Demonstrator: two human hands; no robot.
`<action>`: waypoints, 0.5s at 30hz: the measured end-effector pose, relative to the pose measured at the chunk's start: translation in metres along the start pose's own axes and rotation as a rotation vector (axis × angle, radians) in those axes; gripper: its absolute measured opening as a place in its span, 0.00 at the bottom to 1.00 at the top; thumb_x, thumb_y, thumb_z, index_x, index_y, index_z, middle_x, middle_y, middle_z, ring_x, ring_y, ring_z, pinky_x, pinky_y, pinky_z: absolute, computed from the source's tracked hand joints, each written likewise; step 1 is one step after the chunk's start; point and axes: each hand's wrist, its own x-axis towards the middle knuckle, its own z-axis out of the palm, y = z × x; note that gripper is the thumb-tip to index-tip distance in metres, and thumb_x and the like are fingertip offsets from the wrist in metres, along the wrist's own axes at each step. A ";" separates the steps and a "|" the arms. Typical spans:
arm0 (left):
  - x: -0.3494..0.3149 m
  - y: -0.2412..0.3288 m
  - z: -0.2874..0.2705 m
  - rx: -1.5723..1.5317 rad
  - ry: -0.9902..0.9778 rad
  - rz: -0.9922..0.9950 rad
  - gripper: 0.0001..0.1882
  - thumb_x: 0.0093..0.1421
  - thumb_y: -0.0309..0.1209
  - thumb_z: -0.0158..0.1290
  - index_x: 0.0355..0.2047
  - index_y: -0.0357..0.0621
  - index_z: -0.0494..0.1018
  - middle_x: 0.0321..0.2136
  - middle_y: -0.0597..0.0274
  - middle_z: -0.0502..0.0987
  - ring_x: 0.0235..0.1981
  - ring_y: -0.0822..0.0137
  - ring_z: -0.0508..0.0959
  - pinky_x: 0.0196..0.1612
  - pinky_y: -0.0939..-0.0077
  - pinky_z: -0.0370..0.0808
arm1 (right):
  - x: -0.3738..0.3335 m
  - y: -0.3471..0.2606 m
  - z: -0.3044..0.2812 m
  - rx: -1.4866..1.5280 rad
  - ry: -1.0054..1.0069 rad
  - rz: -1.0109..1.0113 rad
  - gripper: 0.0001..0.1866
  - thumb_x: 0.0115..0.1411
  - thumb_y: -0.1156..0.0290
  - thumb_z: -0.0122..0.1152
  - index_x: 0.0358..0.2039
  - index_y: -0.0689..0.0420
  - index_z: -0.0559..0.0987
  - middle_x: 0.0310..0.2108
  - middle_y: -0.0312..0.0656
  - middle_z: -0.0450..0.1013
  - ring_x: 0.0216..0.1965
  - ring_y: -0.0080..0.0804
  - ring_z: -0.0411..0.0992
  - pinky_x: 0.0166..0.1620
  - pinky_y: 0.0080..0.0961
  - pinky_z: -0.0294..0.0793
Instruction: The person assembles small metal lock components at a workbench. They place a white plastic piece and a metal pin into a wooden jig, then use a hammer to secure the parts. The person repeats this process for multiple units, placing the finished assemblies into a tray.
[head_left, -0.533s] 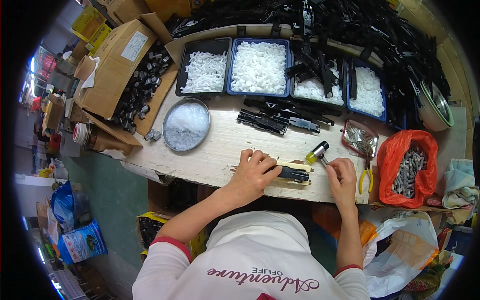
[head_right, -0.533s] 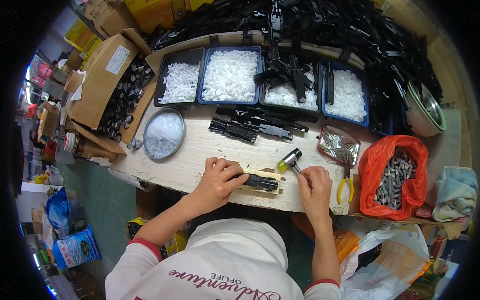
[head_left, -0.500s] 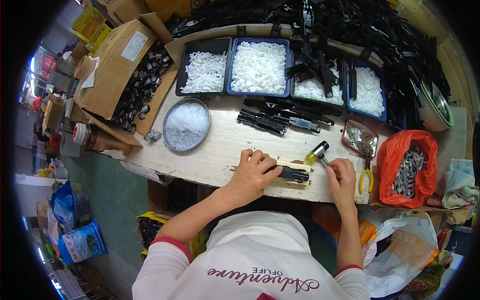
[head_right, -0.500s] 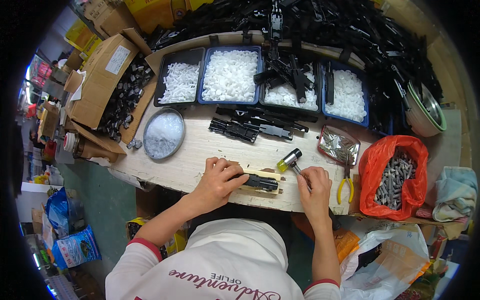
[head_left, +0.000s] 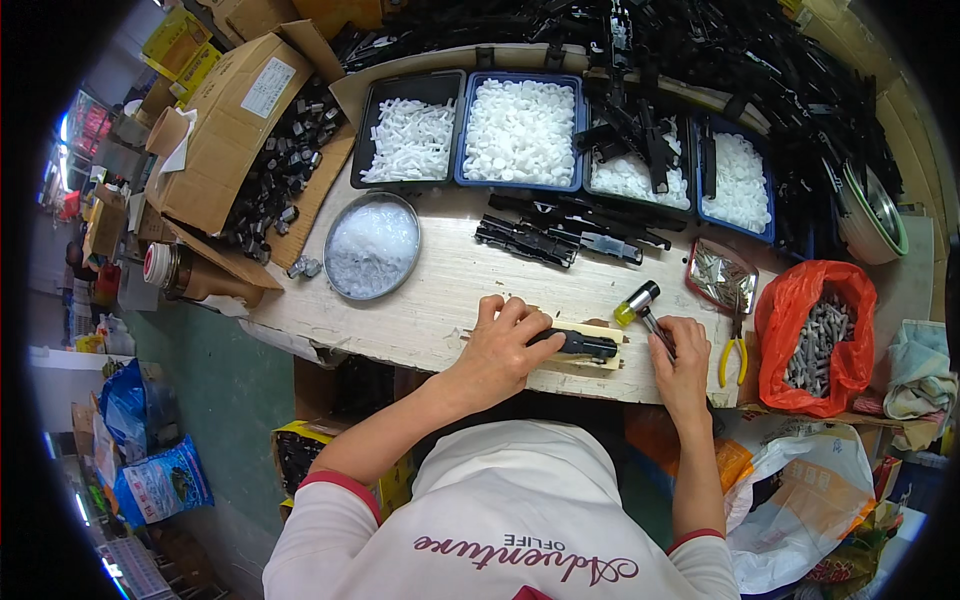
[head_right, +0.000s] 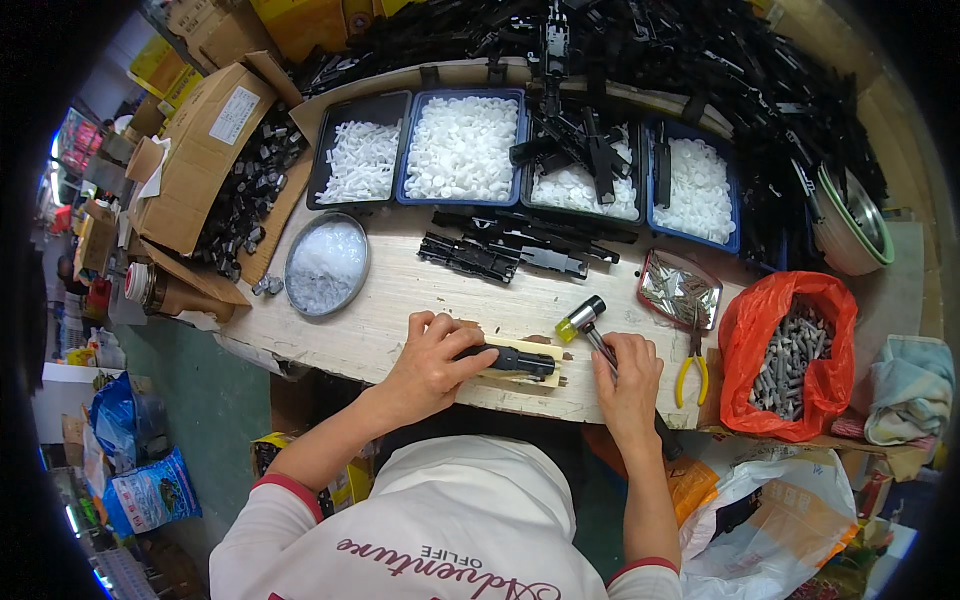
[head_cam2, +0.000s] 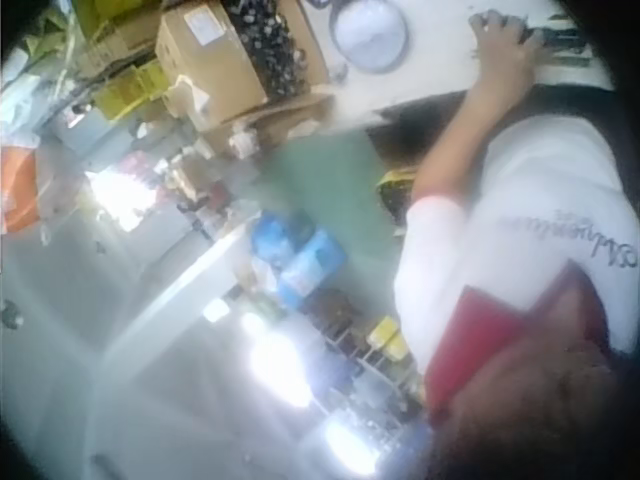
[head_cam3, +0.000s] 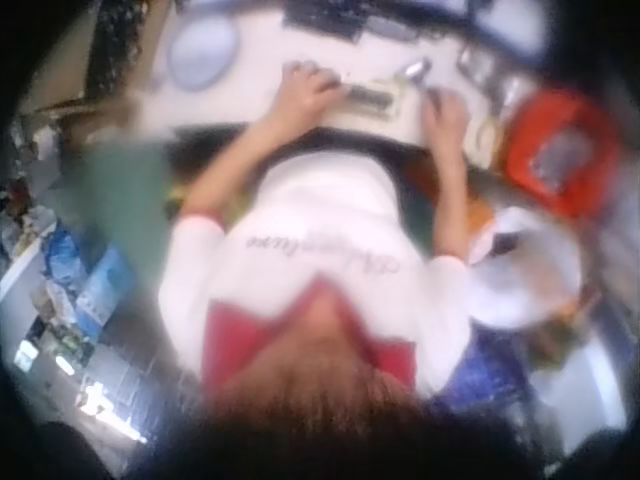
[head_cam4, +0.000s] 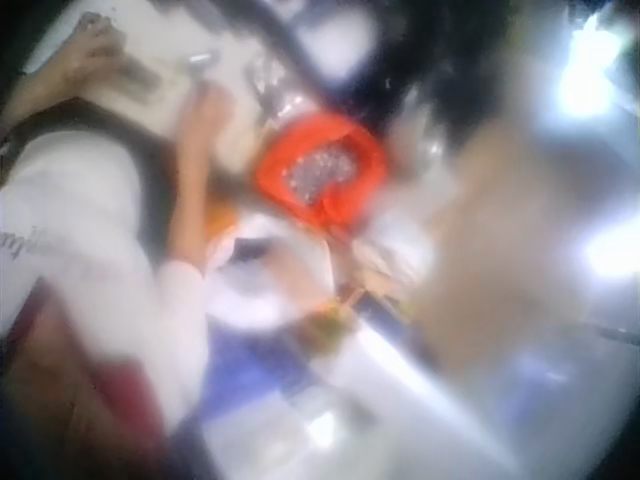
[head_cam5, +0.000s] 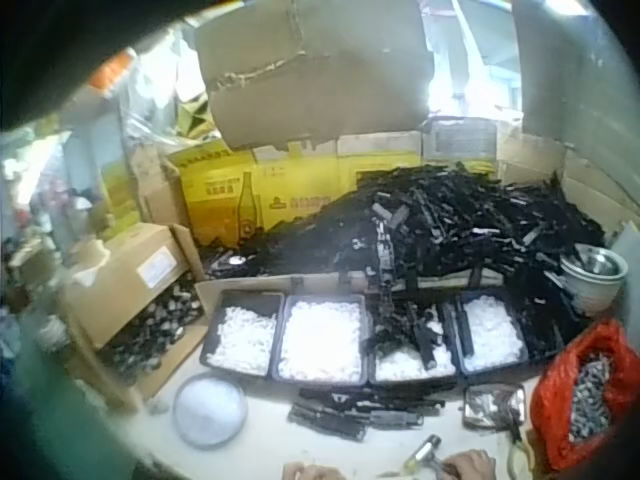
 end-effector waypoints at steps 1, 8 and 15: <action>0.000 0.000 0.000 0.006 -0.004 0.002 0.25 0.35 0.17 0.56 0.38 0.47 0.73 0.38 0.62 0.71 0.40 0.63 0.67 0.44 0.62 0.55 | 0.000 -0.001 0.001 -0.030 0.001 -0.010 0.11 0.51 0.73 0.56 0.35 0.59 0.71 0.32 0.42 0.67 0.37 0.39 0.64 0.39 0.33 0.58; -0.003 -0.003 0.004 0.033 -0.014 0.011 0.26 0.36 0.18 0.56 0.40 0.52 0.73 0.39 0.60 0.70 0.41 0.63 0.66 0.44 0.63 0.56 | 0.000 -0.002 0.009 -0.196 0.018 -0.076 0.12 0.50 0.78 0.55 0.37 0.60 0.70 0.34 0.43 0.66 0.37 0.40 0.63 0.39 0.34 0.58; -0.006 -0.006 -0.005 0.132 -0.156 0.025 0.33 0.38 0.18 0.55 0.47 0.57 0.69 0.43 0.53 0.67 0.41 0.60 0.64 0.42 0.64 0.57 | -0.001 -0.022 -0.013 0.133 -0.003 -0.086 0.11 0.51 0.79 0.54 0.37 0.62 0.70 0.31 0.48 0.66 0.31 0.47 0.67 0.33 0.36 0.66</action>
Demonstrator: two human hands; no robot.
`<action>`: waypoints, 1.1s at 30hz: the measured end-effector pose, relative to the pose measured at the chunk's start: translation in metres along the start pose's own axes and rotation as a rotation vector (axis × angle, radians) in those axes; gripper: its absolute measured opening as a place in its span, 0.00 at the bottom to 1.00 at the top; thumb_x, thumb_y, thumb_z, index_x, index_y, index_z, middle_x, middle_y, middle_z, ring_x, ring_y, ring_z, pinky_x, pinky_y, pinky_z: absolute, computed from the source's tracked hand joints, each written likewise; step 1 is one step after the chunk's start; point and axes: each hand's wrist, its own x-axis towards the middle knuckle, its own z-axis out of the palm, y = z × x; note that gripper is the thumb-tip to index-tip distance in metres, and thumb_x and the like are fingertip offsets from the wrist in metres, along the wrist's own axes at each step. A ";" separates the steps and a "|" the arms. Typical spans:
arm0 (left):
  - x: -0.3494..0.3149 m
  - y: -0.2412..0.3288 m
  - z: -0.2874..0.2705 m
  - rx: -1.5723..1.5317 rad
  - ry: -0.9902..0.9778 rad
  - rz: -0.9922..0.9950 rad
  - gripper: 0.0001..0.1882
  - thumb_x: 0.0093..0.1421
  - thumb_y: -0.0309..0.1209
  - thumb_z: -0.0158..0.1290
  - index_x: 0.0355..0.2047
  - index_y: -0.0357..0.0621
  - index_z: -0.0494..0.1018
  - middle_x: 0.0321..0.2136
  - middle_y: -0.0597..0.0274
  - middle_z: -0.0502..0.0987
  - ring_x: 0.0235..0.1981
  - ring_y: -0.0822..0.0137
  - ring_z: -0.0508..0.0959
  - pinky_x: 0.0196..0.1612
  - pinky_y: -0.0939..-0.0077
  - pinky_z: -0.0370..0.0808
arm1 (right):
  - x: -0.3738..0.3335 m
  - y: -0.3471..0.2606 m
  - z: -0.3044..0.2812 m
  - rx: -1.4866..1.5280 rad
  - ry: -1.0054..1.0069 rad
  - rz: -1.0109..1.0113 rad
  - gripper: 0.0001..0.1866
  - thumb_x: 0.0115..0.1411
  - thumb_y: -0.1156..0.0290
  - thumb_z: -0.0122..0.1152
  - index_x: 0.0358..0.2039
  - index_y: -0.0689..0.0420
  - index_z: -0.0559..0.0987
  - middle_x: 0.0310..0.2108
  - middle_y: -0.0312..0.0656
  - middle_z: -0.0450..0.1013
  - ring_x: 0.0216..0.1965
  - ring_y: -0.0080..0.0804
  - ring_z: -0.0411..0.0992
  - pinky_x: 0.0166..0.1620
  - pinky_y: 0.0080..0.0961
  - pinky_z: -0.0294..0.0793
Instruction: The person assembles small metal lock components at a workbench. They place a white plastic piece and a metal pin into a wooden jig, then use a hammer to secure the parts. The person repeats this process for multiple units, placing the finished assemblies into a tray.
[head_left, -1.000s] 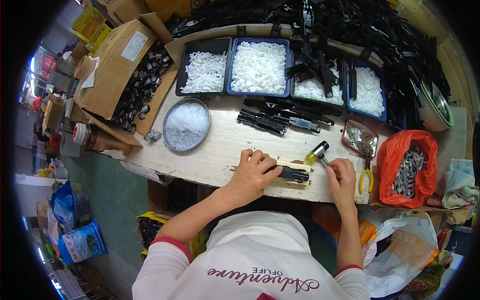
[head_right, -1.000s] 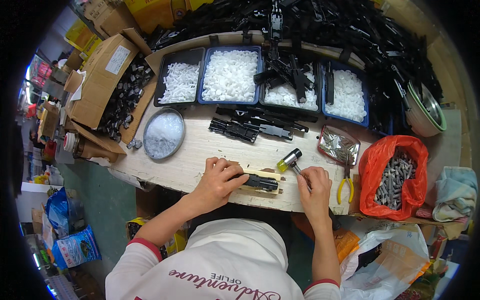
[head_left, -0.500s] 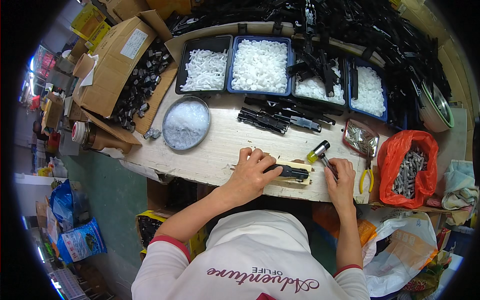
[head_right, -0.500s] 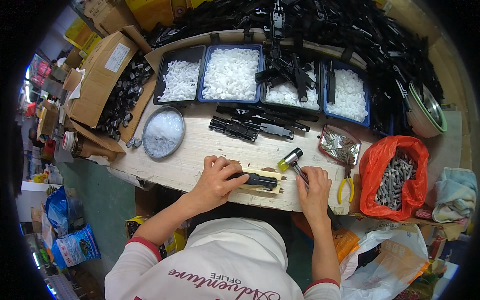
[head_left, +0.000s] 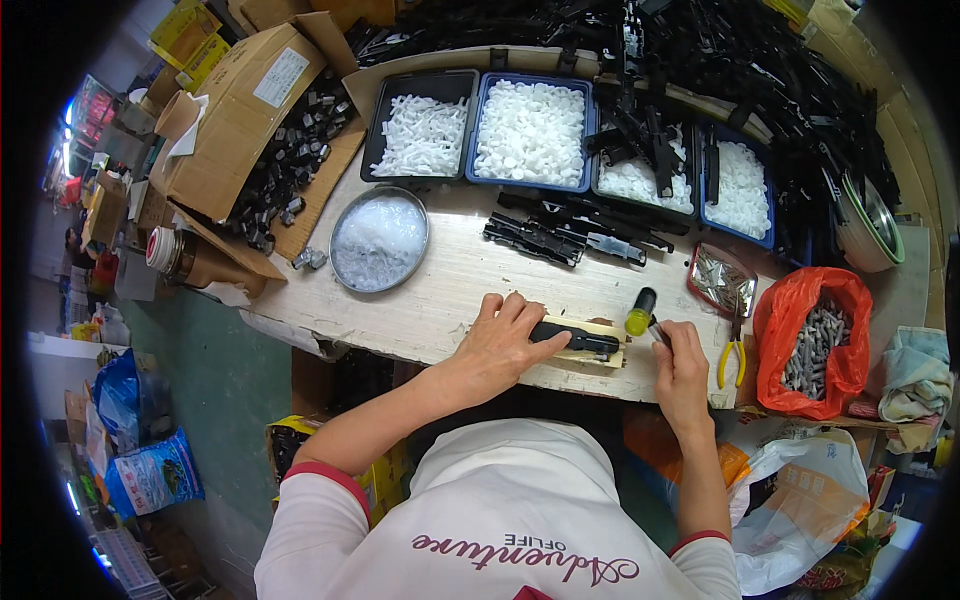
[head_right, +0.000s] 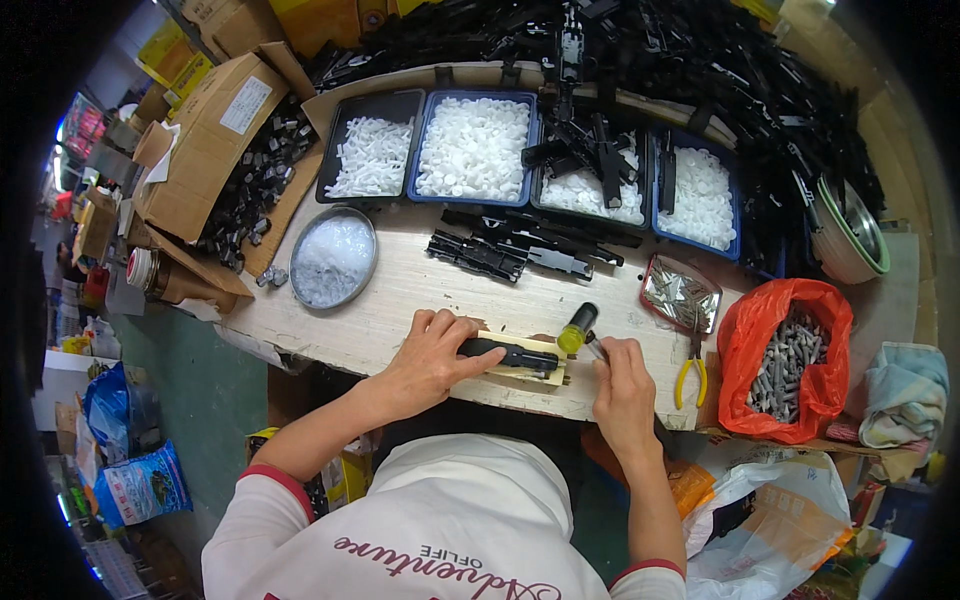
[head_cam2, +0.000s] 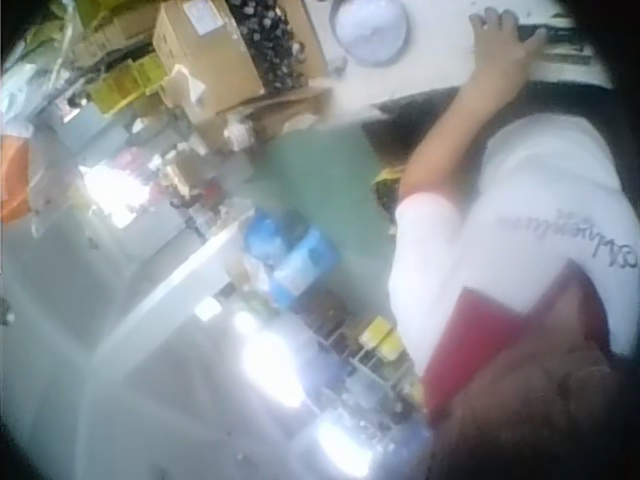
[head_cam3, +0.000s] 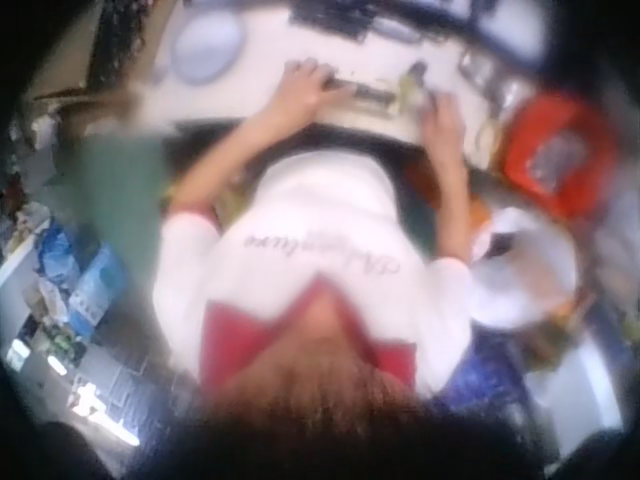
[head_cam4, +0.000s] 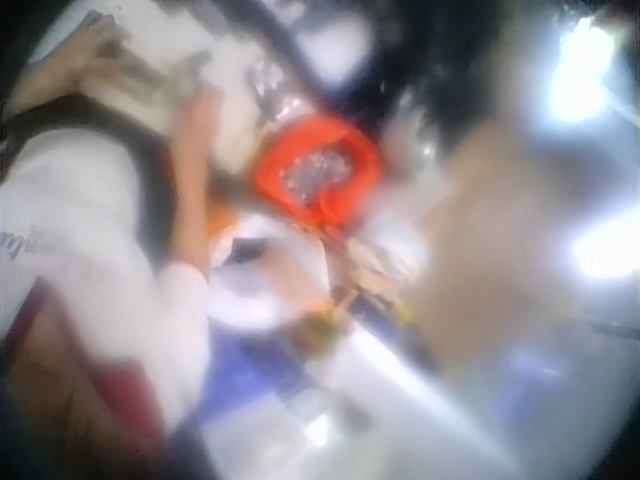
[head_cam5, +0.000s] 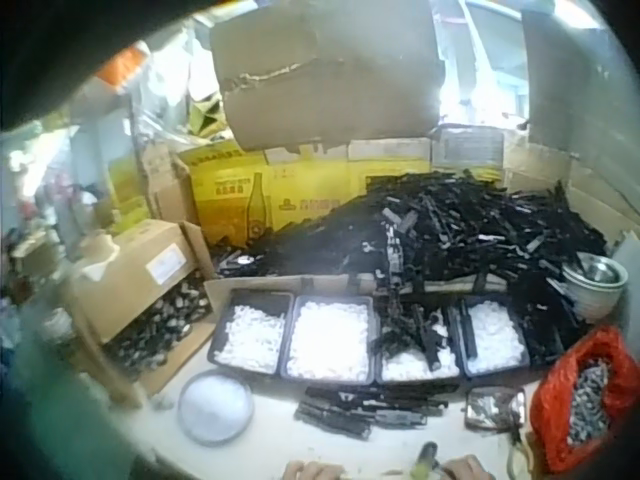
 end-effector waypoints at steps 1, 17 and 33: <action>-0.001 -0.001 0.001 0.004 -0.015 0.010 0.33 0.38 0.19 0.55 0.48 0.58 0.69 0.43 0.52 0.66 0.41 0.59 0.64 0.42 0.65 0.57 | 0.000 -0.010 -0.005 0.000 -0.042 -0.030 0.11 0.52 0.79 0.53 0.37 0.62 0.70 0.30 0.48 0.66 0.29 0.47 0.68 0.31 0.36 0.67; 0.005 0.002 -0.005 0.112 -0.046 0.103 0.24 0.50 0.24 0.48 0.48 0.59 0.69 0.38 0.52 0.65 0.39 0.59 0.64 0.36 0.67 0.59 | -0.002 -0.061 -0.009 -0.389 -0.328 -0.096 0.08 0.54 0.72 0.54 0.35 0.59 0.71 0.22 0.44 0.69 0.19 0.45 0.70 0.21 0.37 0.68; 0.008 -0.004 0.002 -0.247 0.115 -0.157 0.33 0.38 0.15 0.53 0.49 0.41 0.63 0.30 0.58 0.67 0.34 0.57 0.64 0.36 0.67 0.67 | 0.012 -0.065 -0.013 -0.280 -0.318 -0.063 0.09 0.58 0.67 0.48 0.25 0.58 0.68 0.21 0.47 0.71 0.19 0.48 0.70 0.23 0.40 0.67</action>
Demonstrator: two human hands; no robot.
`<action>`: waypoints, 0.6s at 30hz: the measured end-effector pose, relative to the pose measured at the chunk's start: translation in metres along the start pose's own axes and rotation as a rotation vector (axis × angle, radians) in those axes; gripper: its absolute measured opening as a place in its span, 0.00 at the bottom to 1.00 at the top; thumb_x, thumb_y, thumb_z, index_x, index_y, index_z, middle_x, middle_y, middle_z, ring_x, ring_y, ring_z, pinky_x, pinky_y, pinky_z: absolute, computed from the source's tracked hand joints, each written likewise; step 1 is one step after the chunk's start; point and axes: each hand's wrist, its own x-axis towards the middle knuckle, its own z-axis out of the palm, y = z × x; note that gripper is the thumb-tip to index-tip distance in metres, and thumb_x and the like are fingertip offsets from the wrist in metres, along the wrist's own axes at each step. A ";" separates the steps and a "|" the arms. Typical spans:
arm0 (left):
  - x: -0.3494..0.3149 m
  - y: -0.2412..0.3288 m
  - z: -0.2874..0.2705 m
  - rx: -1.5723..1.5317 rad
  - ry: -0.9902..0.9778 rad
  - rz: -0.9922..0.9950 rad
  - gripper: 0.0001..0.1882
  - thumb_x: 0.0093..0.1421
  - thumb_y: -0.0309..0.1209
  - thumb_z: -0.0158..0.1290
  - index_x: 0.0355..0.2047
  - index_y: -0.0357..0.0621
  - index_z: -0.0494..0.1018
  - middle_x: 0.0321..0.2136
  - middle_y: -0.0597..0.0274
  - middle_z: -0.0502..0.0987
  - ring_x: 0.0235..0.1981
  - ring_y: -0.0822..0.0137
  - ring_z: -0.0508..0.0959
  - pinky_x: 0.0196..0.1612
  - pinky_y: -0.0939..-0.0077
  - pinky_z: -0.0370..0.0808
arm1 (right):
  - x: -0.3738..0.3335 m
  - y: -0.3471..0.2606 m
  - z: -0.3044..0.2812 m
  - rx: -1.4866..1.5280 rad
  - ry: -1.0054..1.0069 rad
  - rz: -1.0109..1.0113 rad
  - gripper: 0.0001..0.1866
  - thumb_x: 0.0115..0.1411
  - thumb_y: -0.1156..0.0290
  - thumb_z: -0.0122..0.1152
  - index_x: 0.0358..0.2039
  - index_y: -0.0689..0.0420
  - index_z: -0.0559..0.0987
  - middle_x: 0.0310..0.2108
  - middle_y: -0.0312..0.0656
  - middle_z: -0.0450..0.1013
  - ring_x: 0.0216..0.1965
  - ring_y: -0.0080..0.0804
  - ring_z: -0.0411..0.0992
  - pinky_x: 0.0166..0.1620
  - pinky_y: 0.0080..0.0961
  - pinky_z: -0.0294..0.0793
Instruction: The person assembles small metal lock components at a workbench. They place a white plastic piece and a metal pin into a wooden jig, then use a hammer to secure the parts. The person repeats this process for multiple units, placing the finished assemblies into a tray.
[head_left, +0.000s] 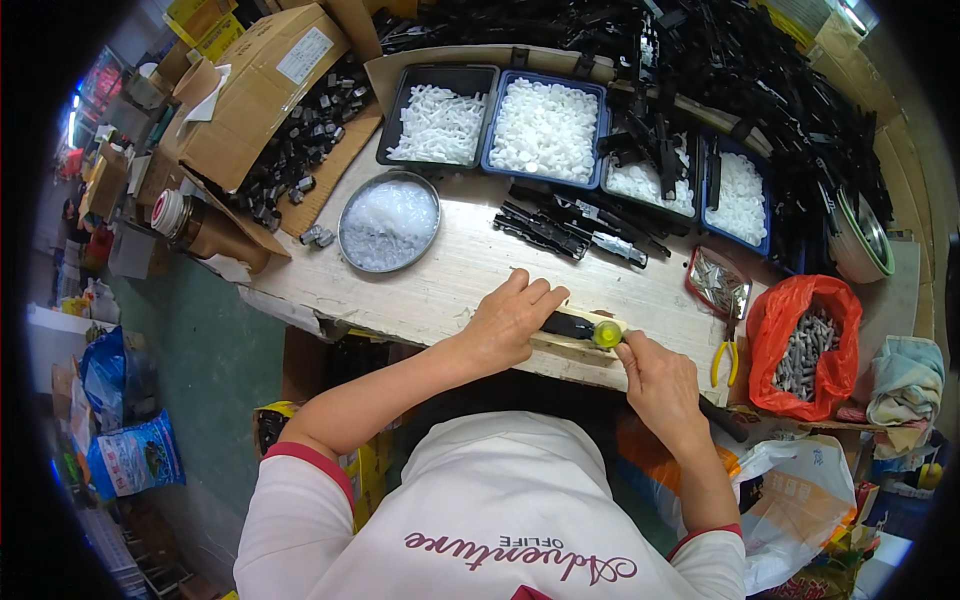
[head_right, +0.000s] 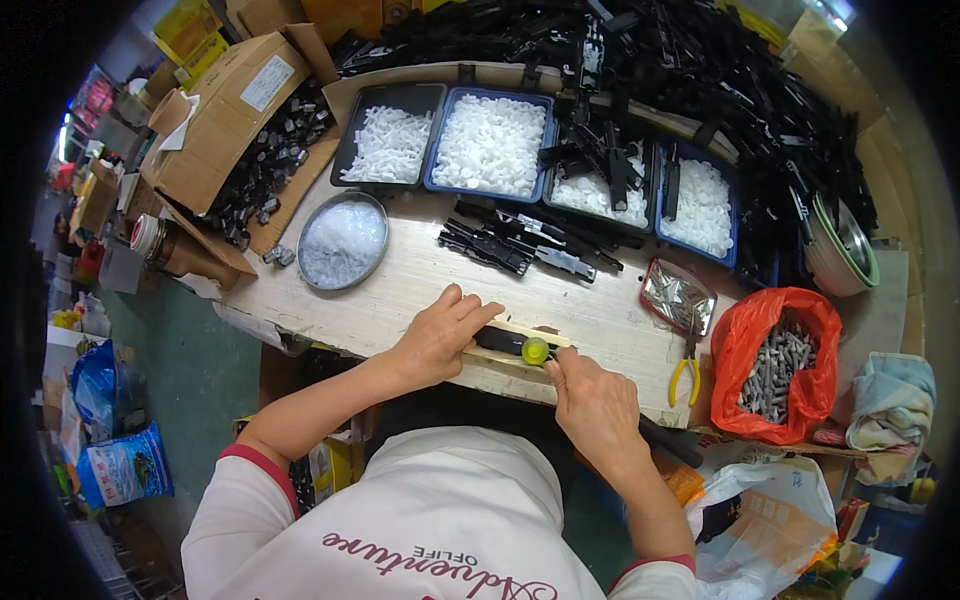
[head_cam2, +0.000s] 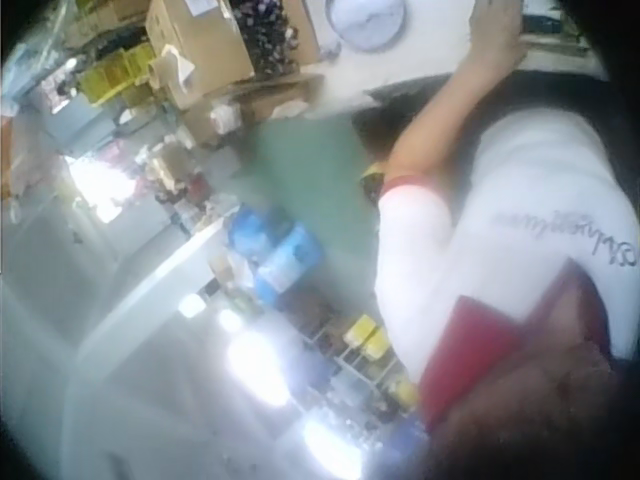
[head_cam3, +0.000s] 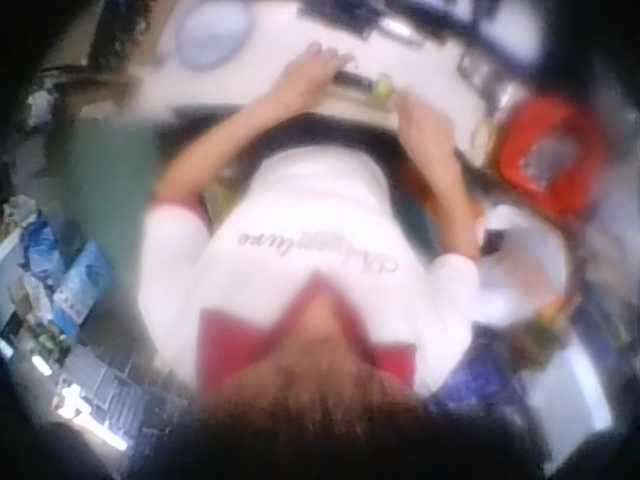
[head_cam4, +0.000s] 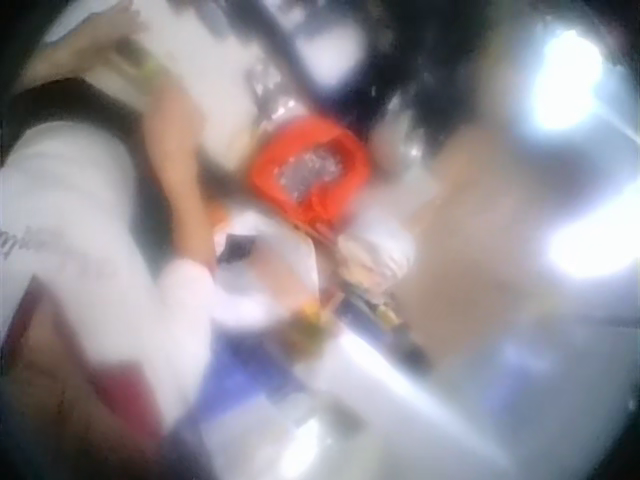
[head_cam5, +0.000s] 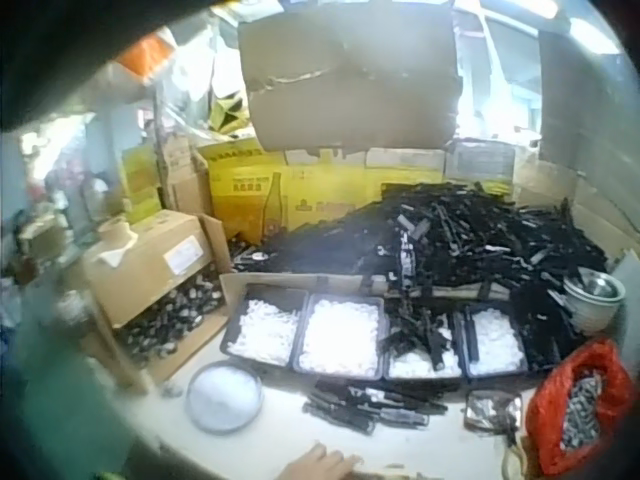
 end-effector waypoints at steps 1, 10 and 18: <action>-0.002 0.001 -0.001 -0.017 0.020 -0.011 0.33 0.38 0.15 0.53 0.50 0.39 0.62 0.31 0.58 0.67 0.34 0.56 0.64 0.36 0.67 0.68 | 0.001 -0.006 0.000 0.071 0.092 -0.021 0.09 0.58 0.67 0.48 0.25 0.59 0.68 0.21 0.48 0.71 0.20 0.48 0.70 0.23 0.40 0.67; -0.016 0.000 0.016 -0.113 0.232 -0.041 0.36 0.40 0.14 0.51 0.53 0.36 0.58 0.31 0.56 0.69 0.34 0.55 0.64 0.37 0.67 0.65 | 0.036 -0.018 0.007 0.023 0.009 -0.008 0.08 0.58 0.69 0.49 0.27 0.60 0.68 0.18 0.49 0.71 0.20 0.49 0.70 0.23 0.40 0.67; -0.033 0.007 0.023 -0.144 0.496 -0.153 0.35 0.41 0.18 0.56 0.53 0.38 0.59 0.45 0.51 0.65 0.44 0.54 0.65 0.47 0.64 0.59 | 0.053 -0.028 0.009 -0.009 -0.049 -0.034 0.08 0.60 0.68 0.47 0.28 0.59 0.68 0.17 0.48 0.70 0.20 0.49 0.70 0.21 0.39 0.67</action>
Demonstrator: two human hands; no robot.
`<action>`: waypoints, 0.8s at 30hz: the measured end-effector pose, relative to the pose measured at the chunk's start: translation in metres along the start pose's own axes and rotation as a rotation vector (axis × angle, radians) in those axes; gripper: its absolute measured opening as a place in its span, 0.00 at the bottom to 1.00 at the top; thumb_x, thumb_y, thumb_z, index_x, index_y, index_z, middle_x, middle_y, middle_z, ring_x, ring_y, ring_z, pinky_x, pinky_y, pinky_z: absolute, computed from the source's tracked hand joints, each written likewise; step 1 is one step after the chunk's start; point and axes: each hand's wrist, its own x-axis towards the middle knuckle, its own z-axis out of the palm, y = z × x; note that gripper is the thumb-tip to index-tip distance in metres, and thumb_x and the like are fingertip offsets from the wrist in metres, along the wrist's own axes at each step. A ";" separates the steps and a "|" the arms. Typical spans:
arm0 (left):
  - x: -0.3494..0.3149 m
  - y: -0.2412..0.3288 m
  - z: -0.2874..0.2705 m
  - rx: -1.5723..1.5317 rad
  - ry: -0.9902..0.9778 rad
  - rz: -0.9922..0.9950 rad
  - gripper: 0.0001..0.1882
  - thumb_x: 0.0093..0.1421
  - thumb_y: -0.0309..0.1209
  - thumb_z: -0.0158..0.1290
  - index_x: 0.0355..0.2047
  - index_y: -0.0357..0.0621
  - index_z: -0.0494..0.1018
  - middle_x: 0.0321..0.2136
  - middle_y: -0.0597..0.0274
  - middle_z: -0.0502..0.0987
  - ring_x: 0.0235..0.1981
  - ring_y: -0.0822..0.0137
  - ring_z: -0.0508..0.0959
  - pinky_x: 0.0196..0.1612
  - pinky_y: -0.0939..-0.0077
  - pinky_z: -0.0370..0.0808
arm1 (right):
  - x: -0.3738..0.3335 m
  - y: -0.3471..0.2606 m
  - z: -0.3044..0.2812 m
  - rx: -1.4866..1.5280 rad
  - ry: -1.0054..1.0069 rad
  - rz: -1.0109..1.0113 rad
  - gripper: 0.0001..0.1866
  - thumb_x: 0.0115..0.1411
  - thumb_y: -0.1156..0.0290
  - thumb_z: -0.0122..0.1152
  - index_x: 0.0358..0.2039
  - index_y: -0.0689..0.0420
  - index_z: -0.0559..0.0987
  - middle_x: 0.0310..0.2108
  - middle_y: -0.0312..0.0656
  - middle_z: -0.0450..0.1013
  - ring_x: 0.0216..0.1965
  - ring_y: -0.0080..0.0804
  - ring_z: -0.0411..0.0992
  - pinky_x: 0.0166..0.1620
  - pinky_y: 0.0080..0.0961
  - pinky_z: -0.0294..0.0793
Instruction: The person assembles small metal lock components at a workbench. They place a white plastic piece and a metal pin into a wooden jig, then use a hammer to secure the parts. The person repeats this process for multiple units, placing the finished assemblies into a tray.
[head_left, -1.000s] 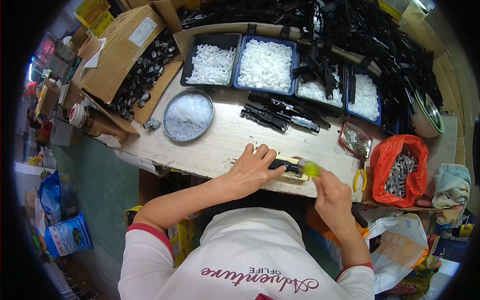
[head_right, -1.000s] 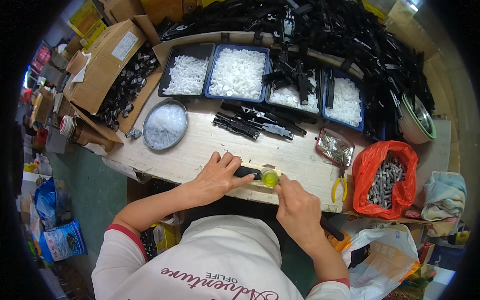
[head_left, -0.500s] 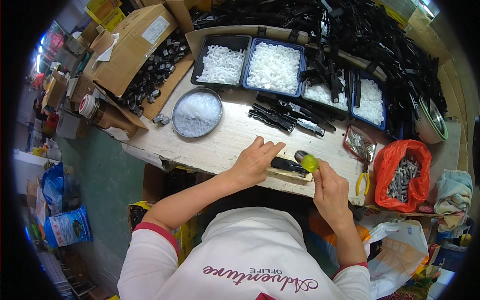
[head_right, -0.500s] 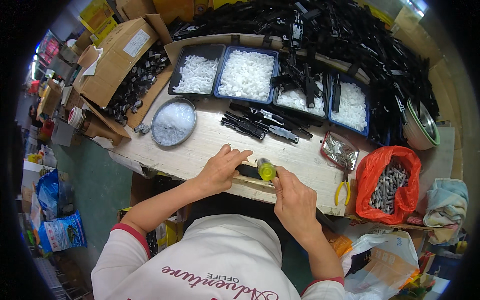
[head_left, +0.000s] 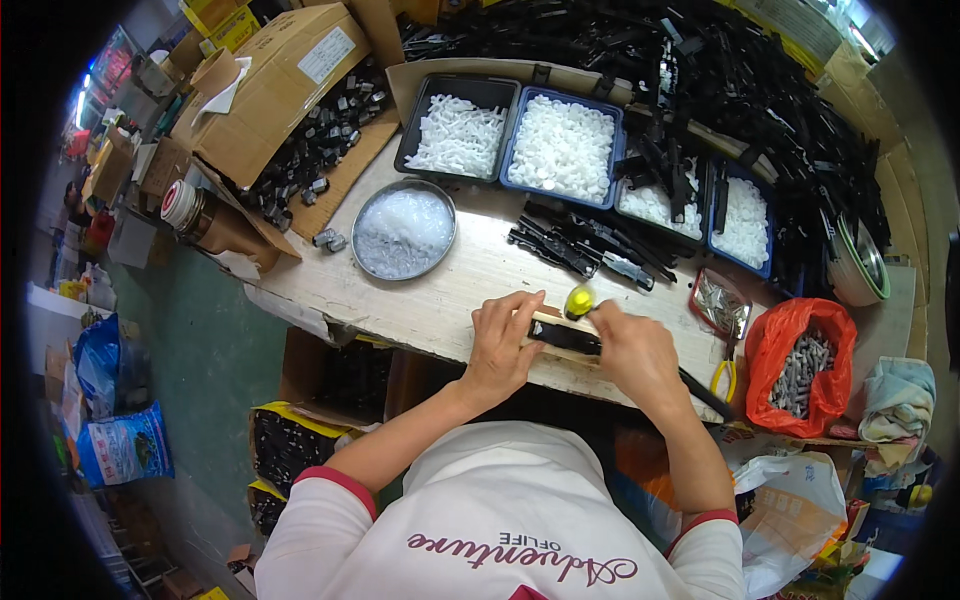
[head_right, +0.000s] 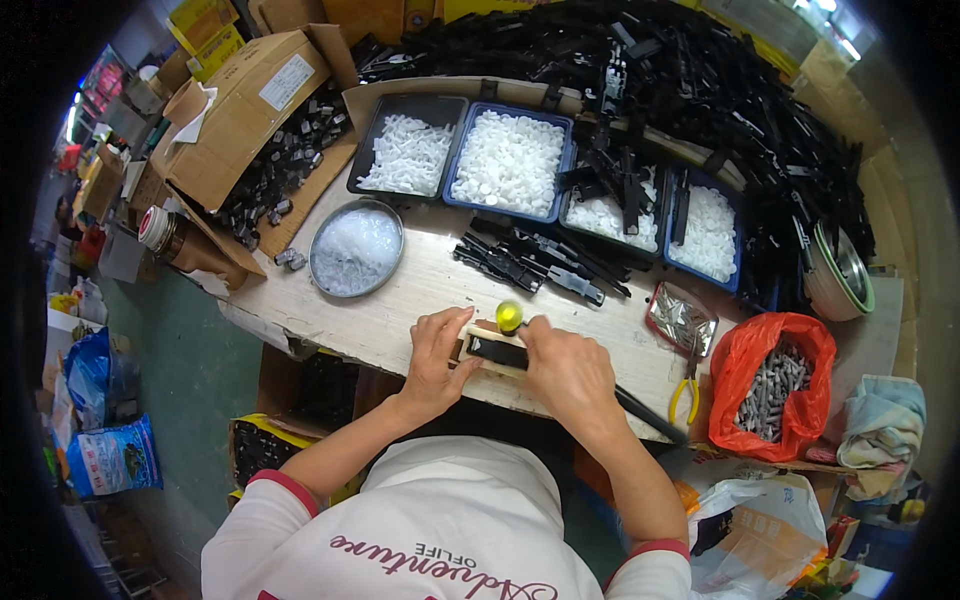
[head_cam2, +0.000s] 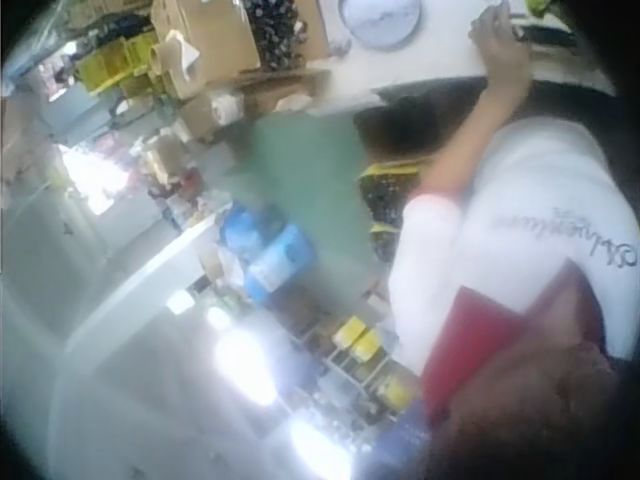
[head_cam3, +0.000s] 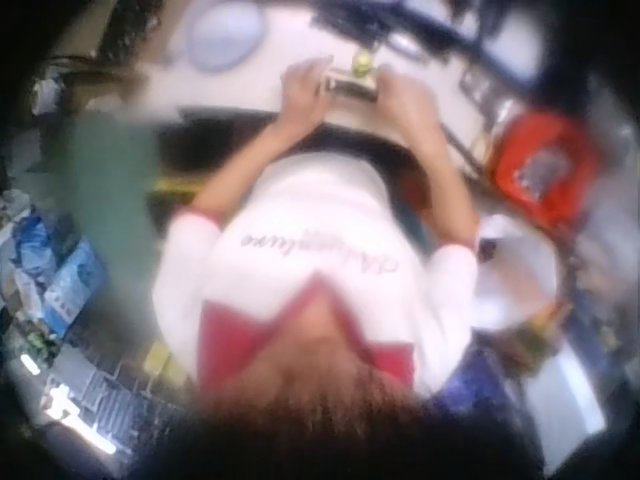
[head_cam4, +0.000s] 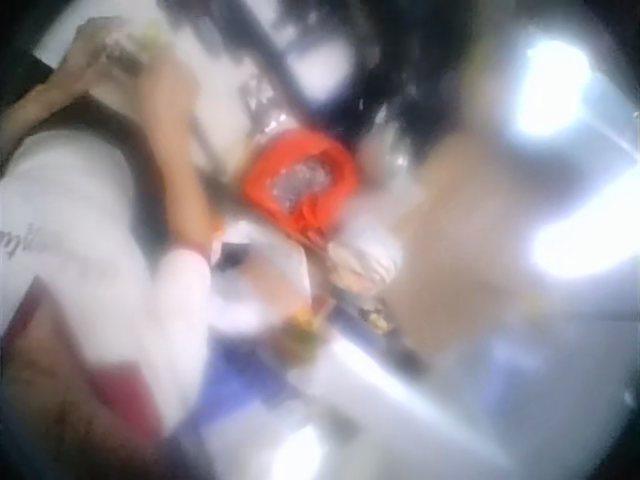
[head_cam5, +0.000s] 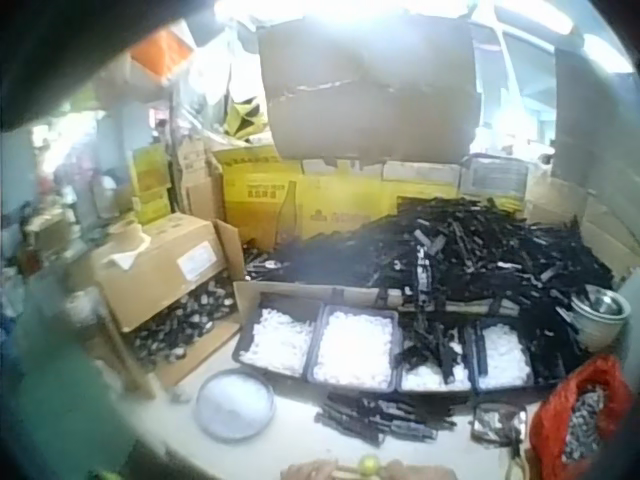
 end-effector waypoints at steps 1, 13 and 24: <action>-0.002 -0.001 -0.004 0.005 0.013 -0.025 0.35 0.41 0.19 0.57 0.53 0.38 0.59 0.47 0.50 0.64 0.45 0.53 0.65 0.48 0.63 0.58 | 0.001 -0.006 -0.007 0.092 0.079 0.008 0.09 0.60 0.67 0.47 0.28 0.59 0.69 0.17 0.49 0.70 0.20 0.50 0.71 0.22 0.38 0.68; 0.002 0.003 -0.013 -0.025 -0.136 -0.044 0.35 0.42 0.24 0.59 0.52 0.42 0.60 0.45 0.56 0.66 0.46 0.58 0.64 0.47 0.65 0.56 | -0.021 0.020 0.016 0.029 0.253 0.109 0.06 0.58 0.69 0.50 0.28 0.58 0.69 0.18 0.46 0.70 0.18 0.47 0.69 0.21 0.40 0.65; 0.039 0.009 0.017 -0.189 -0.349 0.136 0.21 0.48 0.20 0.53 0.45 0.37 0.68 0.38 0.56 0.69 0.40 0.61 0.69 0.42 0.68 0.63 | -0.081 0.112 0.027 -0.195 0.540 0.311 0.14 0.49 0.76 0.54 0.38 0.62 0.70 0.37 0.51 0.65 0.40 0.47 0.63 0.43 0.41 0.62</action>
